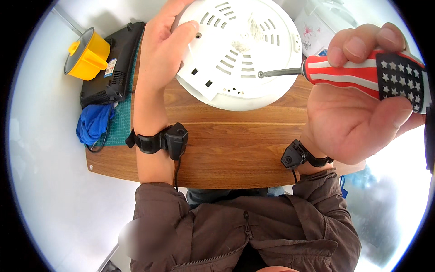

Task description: The person uses a screwdriver to remove screws from the bottom and sides of a white rice cooker, then separates the outer casing from the inner body. A yellow pot is moved aside at the start.

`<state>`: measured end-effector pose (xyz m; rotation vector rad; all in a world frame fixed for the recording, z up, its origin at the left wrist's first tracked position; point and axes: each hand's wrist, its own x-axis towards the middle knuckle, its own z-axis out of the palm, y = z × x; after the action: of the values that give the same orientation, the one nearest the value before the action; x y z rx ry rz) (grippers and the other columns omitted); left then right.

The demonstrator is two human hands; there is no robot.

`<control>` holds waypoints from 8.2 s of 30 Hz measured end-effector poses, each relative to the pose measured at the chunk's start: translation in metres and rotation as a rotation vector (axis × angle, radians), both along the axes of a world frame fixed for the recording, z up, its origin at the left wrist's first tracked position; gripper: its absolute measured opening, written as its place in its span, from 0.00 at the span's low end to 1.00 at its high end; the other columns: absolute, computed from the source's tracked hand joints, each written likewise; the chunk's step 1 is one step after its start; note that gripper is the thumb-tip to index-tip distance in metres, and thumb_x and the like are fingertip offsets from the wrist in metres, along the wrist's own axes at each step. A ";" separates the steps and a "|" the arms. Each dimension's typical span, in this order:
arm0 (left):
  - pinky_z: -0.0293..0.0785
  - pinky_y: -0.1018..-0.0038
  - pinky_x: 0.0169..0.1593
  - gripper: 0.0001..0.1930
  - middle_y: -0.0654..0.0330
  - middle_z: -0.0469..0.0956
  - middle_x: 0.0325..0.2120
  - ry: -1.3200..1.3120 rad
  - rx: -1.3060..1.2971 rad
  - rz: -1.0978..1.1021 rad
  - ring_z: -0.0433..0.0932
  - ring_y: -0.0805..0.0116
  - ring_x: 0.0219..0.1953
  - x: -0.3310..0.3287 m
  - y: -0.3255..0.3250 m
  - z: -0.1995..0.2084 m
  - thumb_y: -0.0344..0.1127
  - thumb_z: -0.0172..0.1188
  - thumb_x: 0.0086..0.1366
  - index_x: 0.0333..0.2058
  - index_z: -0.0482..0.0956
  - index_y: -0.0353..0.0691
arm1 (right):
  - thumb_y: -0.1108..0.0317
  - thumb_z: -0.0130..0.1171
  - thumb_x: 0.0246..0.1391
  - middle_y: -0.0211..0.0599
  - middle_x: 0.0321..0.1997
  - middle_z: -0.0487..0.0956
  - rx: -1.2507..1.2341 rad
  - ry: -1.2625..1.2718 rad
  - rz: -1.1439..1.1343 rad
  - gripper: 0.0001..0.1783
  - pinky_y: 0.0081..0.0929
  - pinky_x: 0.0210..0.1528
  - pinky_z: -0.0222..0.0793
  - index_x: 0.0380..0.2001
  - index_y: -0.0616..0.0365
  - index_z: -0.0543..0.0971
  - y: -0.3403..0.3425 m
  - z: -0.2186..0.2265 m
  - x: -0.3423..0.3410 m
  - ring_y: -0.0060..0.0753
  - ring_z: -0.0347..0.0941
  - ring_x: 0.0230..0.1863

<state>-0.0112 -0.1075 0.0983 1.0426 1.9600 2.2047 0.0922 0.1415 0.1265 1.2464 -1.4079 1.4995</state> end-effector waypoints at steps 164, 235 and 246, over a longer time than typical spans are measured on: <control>0.73 0.72 0.58 0.26 0.52 0.74 0.60 0.334 -0.027 0.205 0.77 0.64 0.55 -0.007 0.006 -0.015 0.23 0.48 0.62 0.59 0.77 0.33 | 0.47 0.53 0.70 0.66 0.64 0.73 0.099 0.033 -0.277 0.32 0.47 0.52 0.85 0.72 0.36 0.57 -0.017 0.011 0.012 0.59 0.78 0.59; 0.74 0.67 0.49 0.12 0.63 0.82 0.41 0.845 -0.578 0.331 0.78 0.58 0.46 0.060 0.037 0.019 0.24 0.68 0.56 0.40 0.87 0.42 | 0.53 0.65 0.63 0.53 0.44 0.81 -0.010 -0.112 -0.440 0.46 0.32 0.48 0.79 0.70 0.71 0.54 -0.017 0.055 0.026 0.37 0.81 0.45; 0.74 0.68 0.44 0.09 0.66 0.81 0.38 0.778 -0.604 0.361 0.77 0.62 0.43 0.066 0.045 0.013 0.22 0.68 0.55 0.34 0.88 0.41 | 0.50 0.58 0.65 0.53 0.49 0.79 -0.134 0.133 -0.699 0.41 0.33 0.50 0.78 0.68 0.71 0.58 -0.020 0.021 0.003 0.36 0.80 0.46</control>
<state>0.0552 -0.0622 0.1113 1.6620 3.0396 1.1568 0.0950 0.1216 0.1471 0.6472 -1.4231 0.9847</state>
